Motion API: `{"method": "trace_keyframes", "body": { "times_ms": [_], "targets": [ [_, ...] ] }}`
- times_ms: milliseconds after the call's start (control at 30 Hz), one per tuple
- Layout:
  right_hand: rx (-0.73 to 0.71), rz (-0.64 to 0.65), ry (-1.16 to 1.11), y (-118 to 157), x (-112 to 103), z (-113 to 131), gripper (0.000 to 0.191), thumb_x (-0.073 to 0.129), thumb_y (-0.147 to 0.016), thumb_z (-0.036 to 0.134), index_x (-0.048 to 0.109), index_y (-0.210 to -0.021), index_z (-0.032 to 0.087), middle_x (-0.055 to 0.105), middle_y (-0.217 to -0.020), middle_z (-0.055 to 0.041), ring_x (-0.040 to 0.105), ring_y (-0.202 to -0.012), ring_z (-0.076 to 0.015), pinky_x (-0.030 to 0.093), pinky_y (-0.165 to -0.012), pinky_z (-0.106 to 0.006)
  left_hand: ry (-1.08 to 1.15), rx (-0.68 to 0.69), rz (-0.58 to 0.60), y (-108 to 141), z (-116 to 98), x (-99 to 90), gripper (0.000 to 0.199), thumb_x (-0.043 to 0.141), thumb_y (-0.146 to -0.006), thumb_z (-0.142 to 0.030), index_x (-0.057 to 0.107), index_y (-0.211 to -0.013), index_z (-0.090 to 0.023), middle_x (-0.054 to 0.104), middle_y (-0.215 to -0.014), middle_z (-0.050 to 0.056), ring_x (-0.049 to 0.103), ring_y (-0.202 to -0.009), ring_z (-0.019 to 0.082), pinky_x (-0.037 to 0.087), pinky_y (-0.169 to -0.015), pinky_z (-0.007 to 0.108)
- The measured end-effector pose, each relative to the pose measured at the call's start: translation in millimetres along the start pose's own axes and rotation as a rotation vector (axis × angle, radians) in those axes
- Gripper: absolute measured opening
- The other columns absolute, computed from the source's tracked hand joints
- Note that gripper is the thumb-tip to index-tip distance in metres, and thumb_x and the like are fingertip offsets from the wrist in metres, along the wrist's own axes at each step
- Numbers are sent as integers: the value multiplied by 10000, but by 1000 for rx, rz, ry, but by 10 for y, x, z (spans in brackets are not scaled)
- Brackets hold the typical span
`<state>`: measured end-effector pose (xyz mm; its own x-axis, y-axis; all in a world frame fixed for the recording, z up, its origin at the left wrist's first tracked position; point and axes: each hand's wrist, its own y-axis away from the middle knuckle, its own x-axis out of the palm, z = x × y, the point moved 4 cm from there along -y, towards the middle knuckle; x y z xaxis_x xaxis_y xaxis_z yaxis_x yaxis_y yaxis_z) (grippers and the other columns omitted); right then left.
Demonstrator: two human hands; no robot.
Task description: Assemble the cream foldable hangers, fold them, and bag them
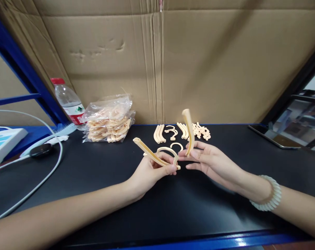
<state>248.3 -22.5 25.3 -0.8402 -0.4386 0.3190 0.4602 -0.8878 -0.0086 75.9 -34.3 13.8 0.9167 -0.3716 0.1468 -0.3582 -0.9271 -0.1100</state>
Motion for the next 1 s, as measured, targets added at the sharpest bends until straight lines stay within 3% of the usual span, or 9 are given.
{"method": "trace_keyframes", "body": {
  "times_ms": [100, 300, 533, 733, 1000],
  "targets": [
    [-41, 25, 49, 20, 27, -48, 133, 686, -850, 264, 626, -947, 197, 641, -1033, -45, 610, -978, -165, 525, -797, -279, -9, 17, -5, 2, -2, -6, 119, 776, -702, -165, 673, -752, -133, 666, -778, 4, 619, -691, 116, 495, -696, 235],
    [-89, 69, 135, 10, 54, -130, 155, 723, -813, 272, 646, -906, 174, 635, -851, -27, 588, -756, -119, 501, -604, -208, -47, 37, -7, 13, -19, 5, 73, 769, -702, -151, 704, -733, -143, 671, -761, 3, 622, -745, 127, 496, -745, 232],
    [-131, 50, 229, 12, 86, -120, 181, 751, -779, 277, 691, -925, 188, 691, -876, -41, 646, -776, -152, 556, -636, -254, -79, 8, 30, 19, -26, 20, 60, 767, -694, -164, 711, -714, -157, 691, -744, 17, 654, -811, 188, 507, -834, 325],
    [-205, 76, 295, 16, 121, -92, 139, 723, -794, 256, 702, -915, 192, 700, -877, -38, 655, -773, -160, 561, -657, -275, -79, 19, 3, 26, -33, 29, 76, 780, -674, -162, 716, -715, -159, 673, -730, 5, 652, -794, 181, 514, -779, 295],
    [-215, 9, 264, 62, 181, -109, 142, 753, -765, 286, 692, -848, 188, 697, -797, -25, 663, -708, -159, 578, -648, -291, -37, 34, -68, 56, -37, 37, 100, 787, -668, -161, 690, -689, -151, 663, -709, -4, 641, -737, 157, 507, -735, 267]
  ]
}}
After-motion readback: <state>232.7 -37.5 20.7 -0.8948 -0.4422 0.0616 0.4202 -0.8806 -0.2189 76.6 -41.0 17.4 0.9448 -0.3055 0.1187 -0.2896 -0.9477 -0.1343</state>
